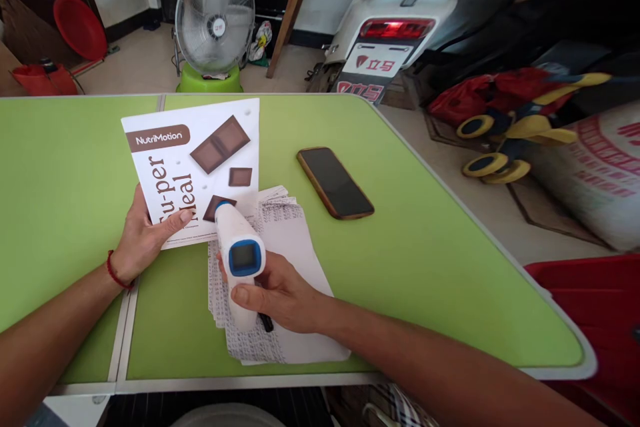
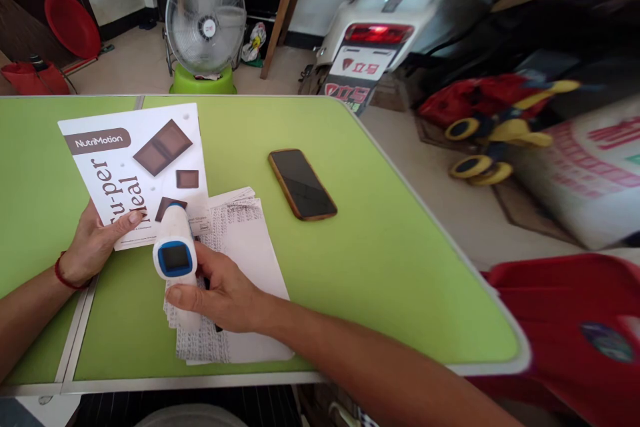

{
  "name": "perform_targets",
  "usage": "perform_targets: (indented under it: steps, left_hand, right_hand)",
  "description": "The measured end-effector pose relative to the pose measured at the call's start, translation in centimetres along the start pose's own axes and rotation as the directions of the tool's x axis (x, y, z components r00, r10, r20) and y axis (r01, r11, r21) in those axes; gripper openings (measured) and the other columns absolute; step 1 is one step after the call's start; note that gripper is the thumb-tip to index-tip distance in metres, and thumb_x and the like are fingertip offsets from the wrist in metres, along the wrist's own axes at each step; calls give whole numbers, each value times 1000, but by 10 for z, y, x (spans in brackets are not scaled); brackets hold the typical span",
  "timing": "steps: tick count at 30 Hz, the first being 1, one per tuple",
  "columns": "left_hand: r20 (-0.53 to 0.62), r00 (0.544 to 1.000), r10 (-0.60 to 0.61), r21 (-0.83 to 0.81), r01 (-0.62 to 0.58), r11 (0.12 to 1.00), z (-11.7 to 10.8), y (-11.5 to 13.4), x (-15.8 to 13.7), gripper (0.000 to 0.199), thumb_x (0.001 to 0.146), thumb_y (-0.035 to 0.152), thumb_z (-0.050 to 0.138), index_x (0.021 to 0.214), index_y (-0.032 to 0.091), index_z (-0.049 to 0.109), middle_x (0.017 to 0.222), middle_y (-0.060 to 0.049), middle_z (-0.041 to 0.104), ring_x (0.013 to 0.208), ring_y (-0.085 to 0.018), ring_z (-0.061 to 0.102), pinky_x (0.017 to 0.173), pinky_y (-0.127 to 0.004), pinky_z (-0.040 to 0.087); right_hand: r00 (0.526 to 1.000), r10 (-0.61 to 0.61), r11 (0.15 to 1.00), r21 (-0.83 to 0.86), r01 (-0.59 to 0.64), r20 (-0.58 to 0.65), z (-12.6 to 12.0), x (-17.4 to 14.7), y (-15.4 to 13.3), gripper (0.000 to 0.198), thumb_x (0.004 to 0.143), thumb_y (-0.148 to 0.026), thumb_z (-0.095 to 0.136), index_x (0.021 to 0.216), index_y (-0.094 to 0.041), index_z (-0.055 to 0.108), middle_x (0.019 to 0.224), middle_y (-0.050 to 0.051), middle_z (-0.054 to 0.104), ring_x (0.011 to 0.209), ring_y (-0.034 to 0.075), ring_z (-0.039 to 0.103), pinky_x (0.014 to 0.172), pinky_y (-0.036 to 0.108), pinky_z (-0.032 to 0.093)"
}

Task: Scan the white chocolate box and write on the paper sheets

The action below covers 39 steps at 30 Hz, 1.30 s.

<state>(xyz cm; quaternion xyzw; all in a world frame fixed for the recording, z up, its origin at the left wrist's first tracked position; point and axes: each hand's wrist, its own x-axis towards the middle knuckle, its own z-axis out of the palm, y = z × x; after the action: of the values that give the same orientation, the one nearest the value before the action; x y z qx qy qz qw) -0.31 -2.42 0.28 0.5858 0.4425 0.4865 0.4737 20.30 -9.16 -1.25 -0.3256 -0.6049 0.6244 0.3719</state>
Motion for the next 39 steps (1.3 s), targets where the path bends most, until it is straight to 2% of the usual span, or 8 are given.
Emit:
perform_targets:
  steps: [5, 14, 20, 24, 32, 39]
  left_hand:
    - [3, 1000, 8, 4, -8, 1000, -1, -1, 0, 55, 72, 42, 79, 111, 19, 50, 109, -10, 66, 98, -30, 65, 84, -46, 56]
    - [8, 1000, 10, 16, -10, 1000, 0, 0, 1, 53, 71, 43, 80, 109, 19, 52, 109, -10, 66, 97, -29, 65, 84, -45, 56]
    - [14, 1000, 3, 2, -3, 1000, -1, -1, 0, 55, 72, 43, 79, 112, 18, 52, 111, -11, 66, 99, -29, 64, 87, -46, 54]
    - [14, 1000, 11, 13, -11, 1000, -1, -1, 1, 55, 70, 44, 81, 110, 18, 53, 110, -11, 66, 100, -29, 65, 86, -44, 55]
    - [20, 999, 34, 6, -34, 999, -1, -3, 1, 54, 74, 40, 78, 114, 18, 50, 111, -11, 66, 99, -28, 65, 86, -44, 55]
    - [18, 1000, 25, 3, -25, 1000, 0, -2, 1, 56, 71, 43, 80, 112, 18, 51, 111, -11, 65, 99, -29, 65, 86, -45, 55]
  right_hand:
    - [1000, -5, 1000, 23, 5, -5, 0, 0, 3, 41, 80, -60, 61, 88, -20, 52, 74, -2, 46, 66, 12, 42, 61, 28, 41]
    - [1000, -3, 999, 41, 3, 16, -2, 0, 0, 40, 81, -57, 61, 88, -19, 51, 75, -2, 46, 67, 11, 42, 61, 28, 40]
    - [1000, 0, 998, 64, 0, 6, -1, 0, 1, 44, 79, -63, 60, 85, -21, 49, 74, -1, 46, 72, 14, 45, 65, 30, 43]
    - [1000, -2, 997, 78, 0, 24, -1, 0, 1, 43, 80, -61, 60, 86, -20, 49, 77, -1, 48, 68, 12, 45, 62, 28, 43]
    - [1000, -1, 997, 72, 0, 8, -1, 0, 0, 40, 80, -59, 61, 86, -21, 48, 80, 0, 48, 72, 13, 46, 66, 29, 44]
    - [1000, 9, 997, 72, -11, 24, -1, 1, 0, 39, 79, -56, 62, 89, -20, 50, 82, 1, 49, 74, 14, 46, 68, 30, 44]
